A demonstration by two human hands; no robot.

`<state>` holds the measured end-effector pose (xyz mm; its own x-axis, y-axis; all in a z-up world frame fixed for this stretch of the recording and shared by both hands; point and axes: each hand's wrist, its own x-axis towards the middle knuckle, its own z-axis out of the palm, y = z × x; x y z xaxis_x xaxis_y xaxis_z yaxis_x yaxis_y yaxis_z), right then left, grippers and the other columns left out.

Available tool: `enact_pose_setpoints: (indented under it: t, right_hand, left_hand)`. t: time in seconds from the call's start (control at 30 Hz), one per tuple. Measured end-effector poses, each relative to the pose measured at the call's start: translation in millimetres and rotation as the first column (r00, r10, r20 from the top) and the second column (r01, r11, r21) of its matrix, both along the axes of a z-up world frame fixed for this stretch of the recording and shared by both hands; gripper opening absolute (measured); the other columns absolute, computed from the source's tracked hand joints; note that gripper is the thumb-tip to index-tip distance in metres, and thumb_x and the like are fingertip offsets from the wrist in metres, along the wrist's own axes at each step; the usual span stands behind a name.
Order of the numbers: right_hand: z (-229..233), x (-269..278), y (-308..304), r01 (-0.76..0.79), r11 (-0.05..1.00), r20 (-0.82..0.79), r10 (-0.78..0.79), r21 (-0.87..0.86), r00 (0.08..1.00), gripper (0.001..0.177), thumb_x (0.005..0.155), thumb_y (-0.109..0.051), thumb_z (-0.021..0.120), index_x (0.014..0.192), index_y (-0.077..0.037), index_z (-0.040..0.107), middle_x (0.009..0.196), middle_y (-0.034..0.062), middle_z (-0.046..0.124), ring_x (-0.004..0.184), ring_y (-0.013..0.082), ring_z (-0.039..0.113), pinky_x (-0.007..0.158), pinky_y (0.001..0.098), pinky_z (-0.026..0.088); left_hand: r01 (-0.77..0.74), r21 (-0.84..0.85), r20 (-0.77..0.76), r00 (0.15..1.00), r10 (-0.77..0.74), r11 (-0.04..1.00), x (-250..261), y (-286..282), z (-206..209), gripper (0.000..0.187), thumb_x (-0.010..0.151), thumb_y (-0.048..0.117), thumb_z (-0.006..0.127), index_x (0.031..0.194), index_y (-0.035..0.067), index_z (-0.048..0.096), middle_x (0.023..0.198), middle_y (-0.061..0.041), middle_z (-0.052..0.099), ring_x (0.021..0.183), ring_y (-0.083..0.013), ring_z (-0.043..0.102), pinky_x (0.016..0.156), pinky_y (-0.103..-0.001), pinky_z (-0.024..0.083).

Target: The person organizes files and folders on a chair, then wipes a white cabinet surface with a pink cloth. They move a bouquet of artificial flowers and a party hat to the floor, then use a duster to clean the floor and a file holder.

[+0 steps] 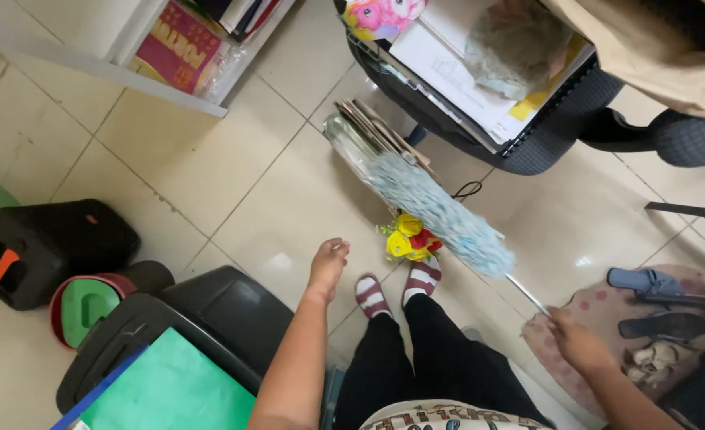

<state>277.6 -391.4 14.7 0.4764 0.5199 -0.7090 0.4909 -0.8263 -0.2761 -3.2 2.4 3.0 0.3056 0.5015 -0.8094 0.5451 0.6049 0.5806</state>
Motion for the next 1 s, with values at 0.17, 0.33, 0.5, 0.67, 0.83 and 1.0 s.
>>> enact_pose_setpoints:
  t: [0.17, 0.33, 0.5, 0.67, 0.83, 1.0]
  right_hand:
    - [37, -22, 18, 0.004, 0.999, 0.114, -0.008, 0.040, 0.993, 0.043, 0.102, -0.035, 0.052, 0.144, -0.027, 0.051, 0.122, 0.0197, 0.071, 0.112, 0.0374, 0.069, 0.098, 0.0458, 0.054]
    - [72, -47, 53, 0.011, 0.996, 0.227, -0.031, 0.087, 0.974, 0.041, 0.103, -0.038, 0.053, 0.142, -0.026, 0.053, 0.124, 0.0184, 0.072, 0.112, 0.0368, 0.069, 0.098, 0.0454, 0.055]
    - [99, -97, 155, -0.125, 0.992, 0.203, 0.123, -0.003, 0.971, 0.069, 0.097, -0.011, 0.044, 0.161, -0.034, 0.032, 0.128, 0.0188, 0.065, 0.105, 0.0405, 0.068, 0.090, 0.0506, 0.055]
    - [-44, -106, -14, -0.091, 0.966, 0.090, 0.116, -0.241, 0.989, 0.073, 0.090, -0.011, 0.049, 0.158, -0.034, 0.038, 0.115, 0.0239, 0.072, 0.106, 0.0383, 0.071, 0.096, 0.0501, 0.055]
    - [7, -112, -68, 0.061, 0.978, 0.093, -0.043, -0.200, 0.995, 0.049, 0.100, -0.019, 0.049, 0.146, -0.032, 0.057, 0.114, 0.0203, 0.073, 0.103, 0.0334, 0.073, 0.093, 0.0441, 0.057]
    - [29, -69, -78, 0.209, 0.974, 0.026, -0.212, 0.085, 0.977, 0.041, 0.099, -0.024, 0.054, 0.139, -0.025, 0.061, 0.111, 0.0199, 0.075, 0.101, 0.0317, 0.072, 0.091, 0.0422, 0.055]
  left_hand:
    - [-0.049, 0.062, 0.022, 0.999, 0.047, 0.997, -20, -3, -2, 0.046, 0.093, 0.027, 0.066, 0.133, 0.005, 0.060, 0.111, -0.006, 0.070, 0.090, -0.0165, 0.060, 0.083, -0.031, 0.051]
    - [0.050, 0.101, 0.085, 0.995, -0.059, 0.994, -27, -24, 7, 0.047, 0.093, 0.026, 0.066, 0.134, 0.002, 0.062, 0.116, -0.012, 0.070, 0.094, -0.0162, 0.060, 0.086, -0.032, 0.051]
    - [0.129, 0.121, 0.163, 0.975, -0.148, 0.984, -47, -32, 16, 0.051, 0.095, 0.028, 0.067, 0.137, 0.002, 0.057, 0.128, -0.012, 0.069, 0.106, -0.0112, 0.064, 0.095, -0.029, 0.050]
    - [0.107, 0.014, 0.093, 0.990, -0.108, 0.994, -78, -33, 19, 0.050, 0.092, 0.028, 0.066, 0.135, 0.004, 0.059, 0.126, -0.012, 0.070, 0.094, -0.0164, 0.059, 0.089, -0.032, 0.051]
    - [0.051, 0.027, -0.003, 0.999, -0.051, 0.998, -100, -31, -31, 0.048, 0.092, 0.028, 0.068, 0.132, 0.003, 0.062, 0.122, -0.016, 0.070, 0.097, -0.0203, 0.059, 0.087, -0.035, 0.050]
    - [0.135, 0.207, -0.066, 0.990, -0.124, 0.969, -55, -23, -63, 0.048, 0.090, 0.027, 0.069, 0.131, 0.001, 0.062, 0.122, -0.019, 0.073, 0.113, -0.0259, 0.068, 0.098, -0.037, 0.052]
